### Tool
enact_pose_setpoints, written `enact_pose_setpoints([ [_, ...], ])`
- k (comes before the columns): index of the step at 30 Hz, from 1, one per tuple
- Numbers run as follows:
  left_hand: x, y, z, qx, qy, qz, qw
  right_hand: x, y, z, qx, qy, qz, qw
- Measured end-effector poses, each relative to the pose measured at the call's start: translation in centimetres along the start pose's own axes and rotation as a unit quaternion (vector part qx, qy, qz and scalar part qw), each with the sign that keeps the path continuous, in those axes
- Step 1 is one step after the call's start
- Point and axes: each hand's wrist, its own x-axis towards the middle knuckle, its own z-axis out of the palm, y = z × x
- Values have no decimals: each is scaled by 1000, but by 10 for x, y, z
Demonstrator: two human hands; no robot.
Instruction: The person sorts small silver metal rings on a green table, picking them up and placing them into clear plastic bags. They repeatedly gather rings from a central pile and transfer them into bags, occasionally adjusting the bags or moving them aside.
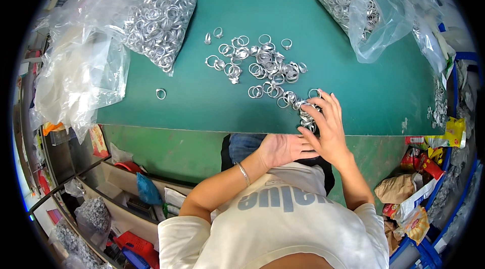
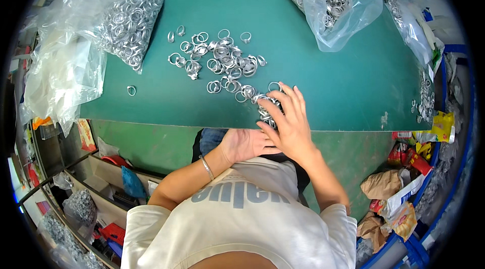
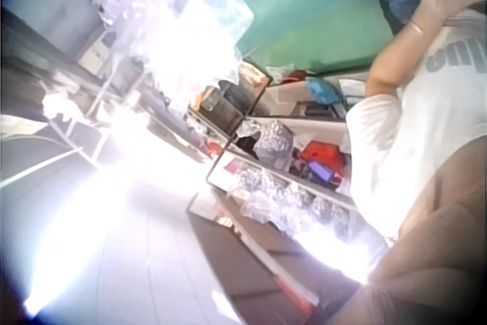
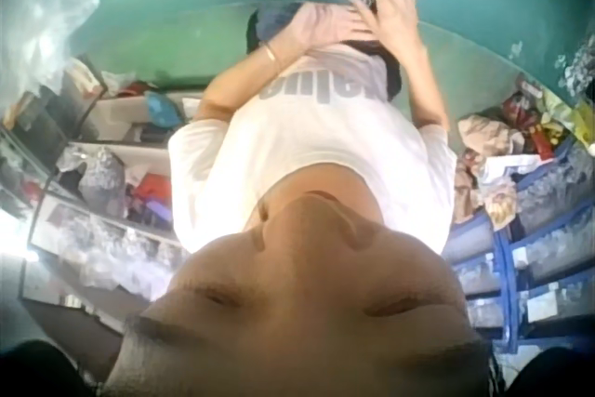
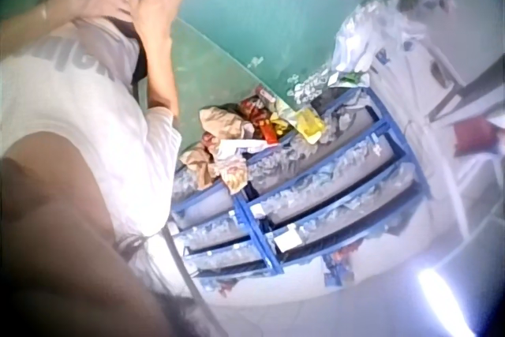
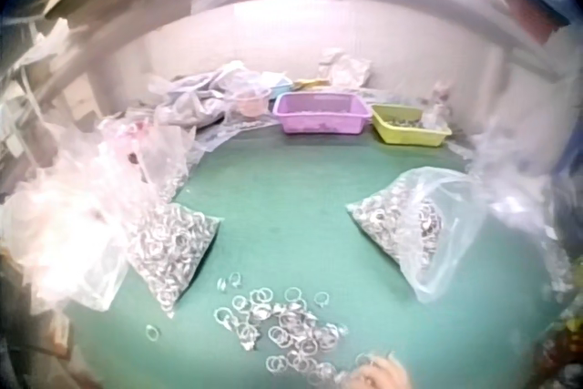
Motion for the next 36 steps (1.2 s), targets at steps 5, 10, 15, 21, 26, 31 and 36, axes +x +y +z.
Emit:
enact_pose_setpoints([
  [5,6,-4,7,-93,18,59,994,-15,-5,7,-22,2,-22,1000],
  [10,4,-8,-12,-134,-33,79,987,-37,-11,21,-46,20,-48,998],
  [15,1,-5,-10,-56,163,42,984,-56,-13,33,-31,32,-84,995],
  [21,0,-8,-24,-114,26,39,992,-62,-9,42,59,114,-147,981],
  [26,-3,-7,2,-23,137,67,988,-9,-32,10,-1,94,-22,995],
  [31,-4,-5,-15,-1,160,74,984,-14,-25,24,23,64,-3,998],
  [36,-1,-2,-30,-44,36,62,996,-53,-21,35,14,47,-65,997],
])
